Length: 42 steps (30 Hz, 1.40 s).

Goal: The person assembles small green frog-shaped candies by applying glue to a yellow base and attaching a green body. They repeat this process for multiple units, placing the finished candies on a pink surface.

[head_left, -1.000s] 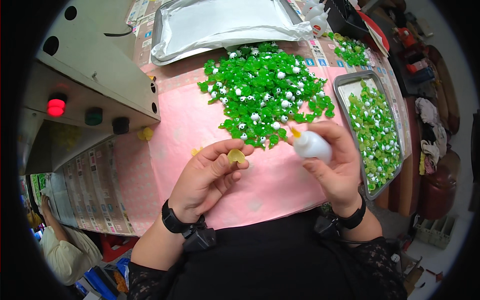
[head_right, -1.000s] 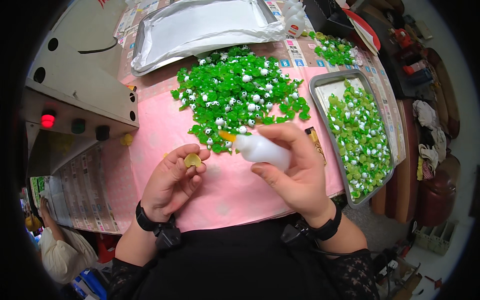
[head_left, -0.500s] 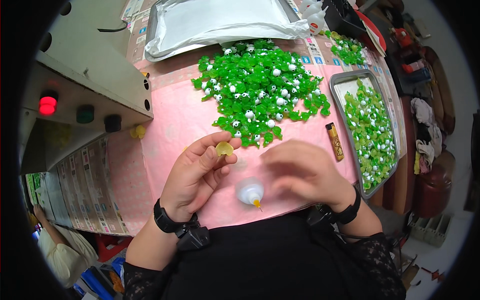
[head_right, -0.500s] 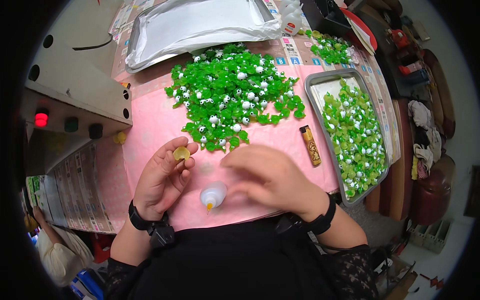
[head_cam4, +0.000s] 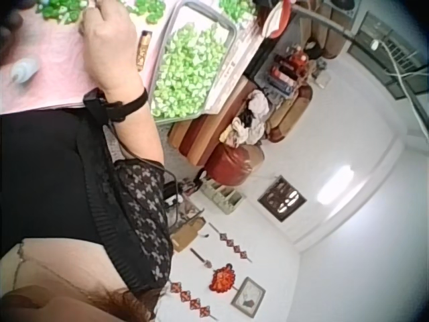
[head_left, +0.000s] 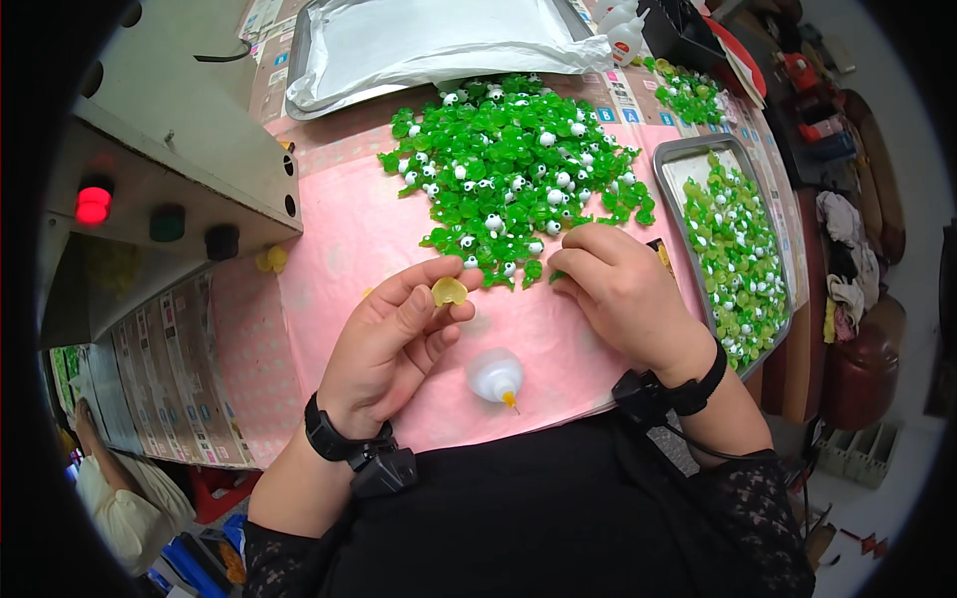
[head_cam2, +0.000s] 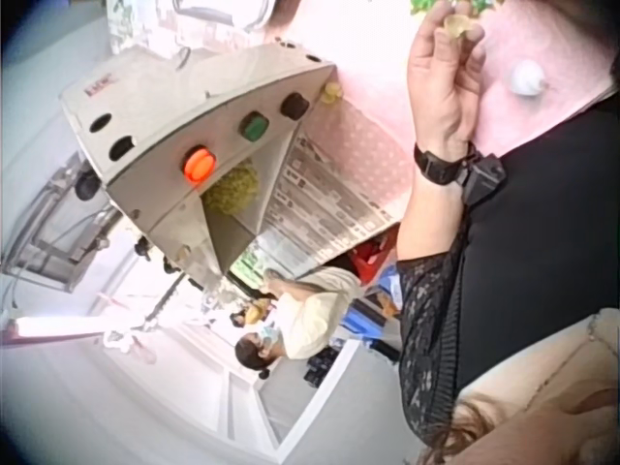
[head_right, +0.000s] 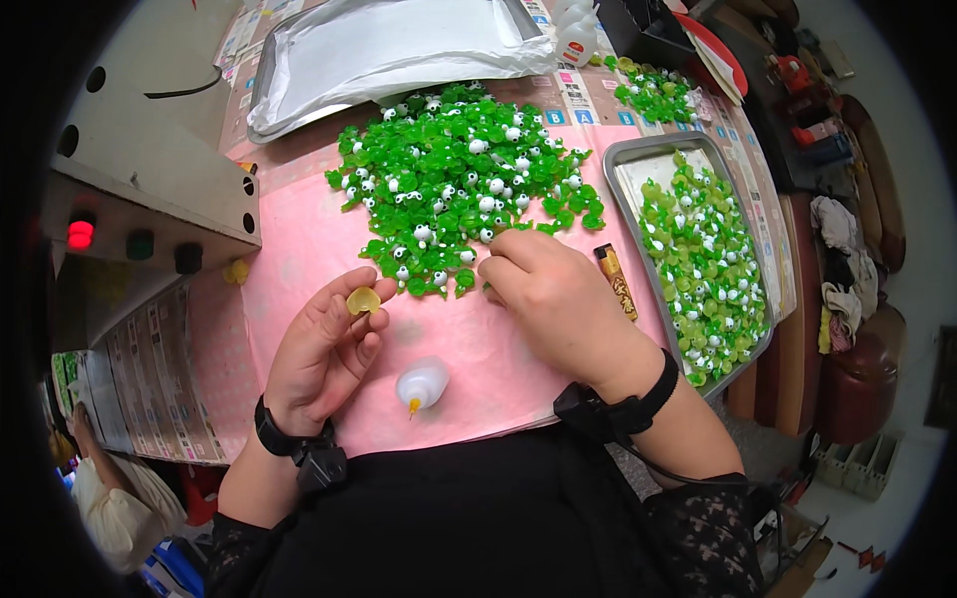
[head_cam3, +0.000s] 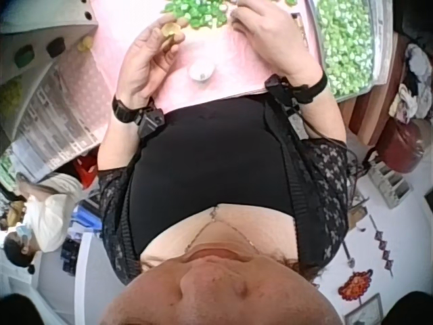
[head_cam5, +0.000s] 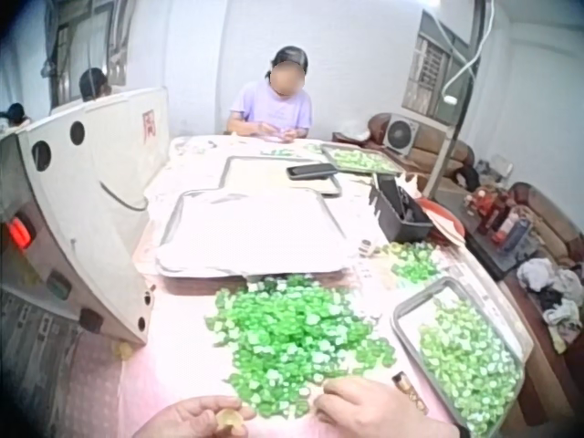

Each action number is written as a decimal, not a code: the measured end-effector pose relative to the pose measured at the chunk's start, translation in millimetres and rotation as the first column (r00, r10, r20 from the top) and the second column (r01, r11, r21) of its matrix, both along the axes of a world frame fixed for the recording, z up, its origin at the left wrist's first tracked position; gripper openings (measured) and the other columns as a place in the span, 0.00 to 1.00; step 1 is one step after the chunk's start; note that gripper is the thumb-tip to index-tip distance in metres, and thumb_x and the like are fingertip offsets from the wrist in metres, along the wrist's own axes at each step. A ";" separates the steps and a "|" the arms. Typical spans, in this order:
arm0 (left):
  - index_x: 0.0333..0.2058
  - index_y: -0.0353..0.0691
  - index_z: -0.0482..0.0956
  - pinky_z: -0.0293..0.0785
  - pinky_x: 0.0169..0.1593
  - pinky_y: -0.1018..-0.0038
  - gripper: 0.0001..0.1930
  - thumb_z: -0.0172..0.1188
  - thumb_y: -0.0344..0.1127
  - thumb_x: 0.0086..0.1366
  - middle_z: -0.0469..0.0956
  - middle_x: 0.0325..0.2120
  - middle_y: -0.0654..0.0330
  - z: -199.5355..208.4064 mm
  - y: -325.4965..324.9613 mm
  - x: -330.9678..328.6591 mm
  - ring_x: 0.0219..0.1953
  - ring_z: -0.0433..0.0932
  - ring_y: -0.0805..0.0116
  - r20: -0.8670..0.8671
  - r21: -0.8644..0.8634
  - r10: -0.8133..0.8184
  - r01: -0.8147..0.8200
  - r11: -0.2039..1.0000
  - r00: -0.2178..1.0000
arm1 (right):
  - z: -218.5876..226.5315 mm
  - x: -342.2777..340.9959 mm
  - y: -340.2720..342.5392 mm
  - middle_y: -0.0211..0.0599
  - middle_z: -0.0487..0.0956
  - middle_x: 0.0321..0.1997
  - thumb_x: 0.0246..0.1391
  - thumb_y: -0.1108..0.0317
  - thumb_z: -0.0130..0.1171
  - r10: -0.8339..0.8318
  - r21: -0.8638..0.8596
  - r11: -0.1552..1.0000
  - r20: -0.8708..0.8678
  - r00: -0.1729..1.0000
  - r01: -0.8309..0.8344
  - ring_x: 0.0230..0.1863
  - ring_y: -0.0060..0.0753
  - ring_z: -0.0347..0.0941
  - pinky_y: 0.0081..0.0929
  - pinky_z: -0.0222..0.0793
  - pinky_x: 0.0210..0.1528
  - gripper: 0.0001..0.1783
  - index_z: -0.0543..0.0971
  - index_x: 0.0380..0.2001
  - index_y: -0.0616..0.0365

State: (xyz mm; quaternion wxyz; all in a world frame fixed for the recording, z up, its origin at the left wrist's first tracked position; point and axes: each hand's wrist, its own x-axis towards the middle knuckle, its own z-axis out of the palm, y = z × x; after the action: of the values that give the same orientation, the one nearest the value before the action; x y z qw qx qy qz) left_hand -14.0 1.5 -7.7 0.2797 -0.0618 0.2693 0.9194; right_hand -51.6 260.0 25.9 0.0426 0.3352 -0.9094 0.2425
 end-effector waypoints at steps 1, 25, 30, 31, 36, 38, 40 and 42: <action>0.58 0.34 0.67 0.79 0.49 0.79 0.19 0.51 0.35 0.71 0.73 0.54 0.50 -0.6 0.1 0.3 0.48 0.78 0.71 -0.002 0.002 0.001 -0.001 1.000 1.000 | 1.8 0.3 0.1 0.40 0.75 0.37 0.42 0.76 0.60 0.002 0.007 1.000 0.013 1.000 -0.002 0.39 0.43 0.74 0.36 0.72 0.40 0.12 0.77 0.35 0.61; 0.56 0.35 0.71 0.76 0.46 0.79 0.20 0.59 0.29 0.66 0.79 0.46 0.57 8.2 11.5 4.7 0.45 0.78 0.73 -0.146 -0.295 0.102 -0.142 0.945 0.984 | 17.8 3.3 -55.6 0.35 0.83 0.40 0.43 0.78 0.67 0.113 -0.489 0.867 0.002 0.994 -0.098 0.51 0.48 0.76 0.37 0.70 0.51 0.11 0.82 0.33 0.55; 0.55 0.34 0.73 0.77 0.45 0.78 0.20 0.60 0.29 0.65 0.80 0.44 0.58 6.2 14.6 5.5 0.42 0.79 0.73 -0.197 -0.362 0.102 -0.170 0.916 0.975 | 21.7 4.6 -56.9 0.31 0.84 0.39 0.40 0.76 0.68 0.059 -0.371 0.923 -0.129 0.990 -0.104 0.49 0.42 0.77 0.37 0.67 0.51 0.10 0.82 0.30 0.53; 0.55 0.34 0.73 0.77 0.44 0.78 0.19 0.60 0.29 0.65 0.80 0.44 0.58 6.5 15.1 5.9 0.41 0.79 0.73 -0.203 -0.367 0.113 -0.182 0.912 0.973 | 22.2 5.3 -57.6 0.30 0.84 0.39 0.40 0.76 0.68 0.049 -0.361 0.927 -0.141 0.989 -0.098 0.49 0.40 0.78 0.37 0.67 0.51 0.10 0.82 0.30 0.53; 0.54 0.33 0.74 0.78 0.45 0.78 0.19 0.59 0.30 0.66 0.80 0.44 0.57 11.9 17.2 5.8 0.41 0.80 0.73 -0.207 -0.369 0.126 -0.196 0.909 0.970 | 20.0 9.2 -60.2 0.29 0.83 0.38 0.41 0.76 0.67 0.030 -0.394 0.915 -0.136 0.990 -0.082 0.48 0.36 0.78 0.39 0.64 0.53 0.11 0.82 0.31 0.52; 0.54 0.33 0.74 0.78 0.45 0.77 0.18 0.59 0.30 0.66 0.80 0.44 0.56 15.1 18.5 4.9 0.40 0.80 0.73 -0.224 -0.350 0.125 -0.199 0.915 0.967 | 17.5 8.2 -58.9 0.29 0.83 0.38 0.41 0.77 0.67 0.033 -0.472 0.880 -0.049 0.998 -0.052 0.47 0.36 0.78 0.39 0.64 0.54 0.11 0.82 0.30 0.52; 0.54 0.33 0.74 0.78 0.45 0.77 0.18 0.59 0.31 0.66 0.80 0.44 0.56 12.2 18.4 6.1 0.40 0.80 0.73 -0.268 -0.387 0.129 -0.229 0.893 0.955 | 9.9 4.4 -57.2 0.29 0.83 0.38 0.41 0.77 0.67 0.077 -0.569 0.821 0.031 0.997 -0.046 0.46 0.34 0.78 0.39 0.63 0.54 0.11 0.82 0.31 0.51; 0.54 0.33 0.74 0.78 0.45 0.76 0.18 0.59 0.32 0.66 0.80 0.43 0.56 9.8 18.3 6.7 0.40 0.80 0.73 -0.282 -0.410 0.134 -0.246 0.878 0.950 | 16.1 8.2 -59.6 0.30 0.83 0.37 0.41 0.77 0.67 0.036 -0.441 0.895 -0.088 0.995 -0.072 0.46 0.34 0.79 0.39 0.63 0.54 0.11 0.82 0.31 0.51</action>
State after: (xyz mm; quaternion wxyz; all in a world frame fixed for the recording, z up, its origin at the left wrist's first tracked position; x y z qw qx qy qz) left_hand -7.4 19.8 2.1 0.1307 -0.0360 0.4952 0.8581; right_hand -43.4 200.4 42.1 0.1466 0.3509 -0.8182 0.4311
